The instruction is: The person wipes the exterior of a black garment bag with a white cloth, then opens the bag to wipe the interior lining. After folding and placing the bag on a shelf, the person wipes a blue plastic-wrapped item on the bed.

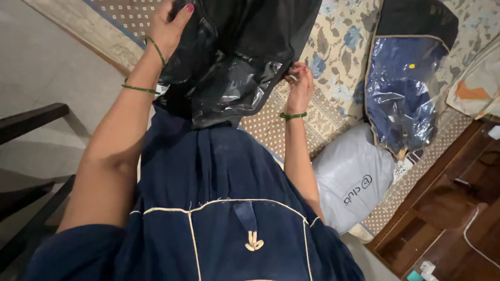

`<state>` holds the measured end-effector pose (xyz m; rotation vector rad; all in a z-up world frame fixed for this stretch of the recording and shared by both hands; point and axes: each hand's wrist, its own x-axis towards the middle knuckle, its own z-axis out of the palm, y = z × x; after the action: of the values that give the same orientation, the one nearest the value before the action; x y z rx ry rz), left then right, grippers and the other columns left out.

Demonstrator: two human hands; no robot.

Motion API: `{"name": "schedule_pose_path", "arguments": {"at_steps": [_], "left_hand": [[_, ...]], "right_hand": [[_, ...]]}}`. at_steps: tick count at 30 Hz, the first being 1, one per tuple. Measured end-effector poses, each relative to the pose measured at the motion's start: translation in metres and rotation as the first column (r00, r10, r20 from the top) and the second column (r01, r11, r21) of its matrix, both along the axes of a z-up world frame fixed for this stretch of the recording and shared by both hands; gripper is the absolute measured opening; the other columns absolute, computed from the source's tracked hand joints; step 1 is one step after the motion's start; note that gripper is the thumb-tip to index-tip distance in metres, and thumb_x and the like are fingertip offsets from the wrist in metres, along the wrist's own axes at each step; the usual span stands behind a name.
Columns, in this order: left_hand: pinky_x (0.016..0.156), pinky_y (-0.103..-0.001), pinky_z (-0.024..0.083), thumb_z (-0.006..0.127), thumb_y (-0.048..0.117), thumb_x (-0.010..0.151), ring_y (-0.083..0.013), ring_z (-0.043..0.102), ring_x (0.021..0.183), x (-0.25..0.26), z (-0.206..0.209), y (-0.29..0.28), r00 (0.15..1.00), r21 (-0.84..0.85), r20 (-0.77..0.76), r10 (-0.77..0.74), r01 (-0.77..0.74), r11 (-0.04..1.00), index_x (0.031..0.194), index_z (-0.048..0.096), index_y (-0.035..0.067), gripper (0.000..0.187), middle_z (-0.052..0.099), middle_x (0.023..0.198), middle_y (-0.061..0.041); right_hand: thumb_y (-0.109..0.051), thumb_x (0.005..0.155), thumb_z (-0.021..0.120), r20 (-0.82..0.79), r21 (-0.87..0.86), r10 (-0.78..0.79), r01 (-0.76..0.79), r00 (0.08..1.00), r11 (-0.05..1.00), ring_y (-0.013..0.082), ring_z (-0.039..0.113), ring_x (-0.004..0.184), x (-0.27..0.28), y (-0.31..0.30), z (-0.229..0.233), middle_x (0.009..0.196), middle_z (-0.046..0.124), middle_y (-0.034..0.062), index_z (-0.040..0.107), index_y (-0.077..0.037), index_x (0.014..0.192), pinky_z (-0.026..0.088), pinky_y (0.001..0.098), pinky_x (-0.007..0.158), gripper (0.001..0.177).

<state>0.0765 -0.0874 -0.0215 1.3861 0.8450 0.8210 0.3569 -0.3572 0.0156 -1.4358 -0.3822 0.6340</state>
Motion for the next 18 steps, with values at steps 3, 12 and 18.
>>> {"name": "schedule_pose_path", "arguments": {"at_steps": [3,12,18], "left_hand": [[0.080,-0.029,0.051,0.068,0.024,0.109,-0.0093,0.058,0.086,0.002,0.007,0.002,0.997,0.072,-0.082,-0.004,0.010,0.997,0.135,0.064,0.002,0.035,0.072,0.100,-0.002],[0.085,-0.036,0.048,0.064,0.012,0.110,-0.0150,0.059,0.097,0.001,0.008,0.002,0.996,0.306,0.071,-0.060,0.036,0.951,0.125,0.065,-0.006,0.023,0.069,0.108,-0.008],[0.069,-0.028,0.037,0.071,0.020,0.108,-0.0081,0.045,0.077,0.012,0.038,0.003,0.999,-0.189,0.011,-0.045,0.046,0.981,0.107,0.071,-0.001,0.021,0.056,0.085,0.005]], "right_hand": [[-0.028,0.106,0.051,0.014,-0.056,-0.040,0.041,0.999,0.998,0.0155,0.063,0.100,0.001,-0.005,0.002,0.125,0.063,0.0096,0.065,-0.004,0.104,0.054,0.0335,0.087,0.028],[-0.018,0.109,0.057,0.180,-0.011,0.140,-0.141,0.974,0.990,0.0174,0.067,0.104,-0.016,0.010,0.058,0.109,0.073,0.0103,0.066,-0.001,0.103,0.054,0.0344,0.098,0.020],[-0.015,0.111,0.056,0.364,0.078,0.209,-0.253,0.908,0.964,0.0174,0.066,0.100,-0.023,0.038,0.162,0.102,0.072,0.0104,0.063,-0.002,0.099,0.051,0.0333,0.100,0.019]]}}
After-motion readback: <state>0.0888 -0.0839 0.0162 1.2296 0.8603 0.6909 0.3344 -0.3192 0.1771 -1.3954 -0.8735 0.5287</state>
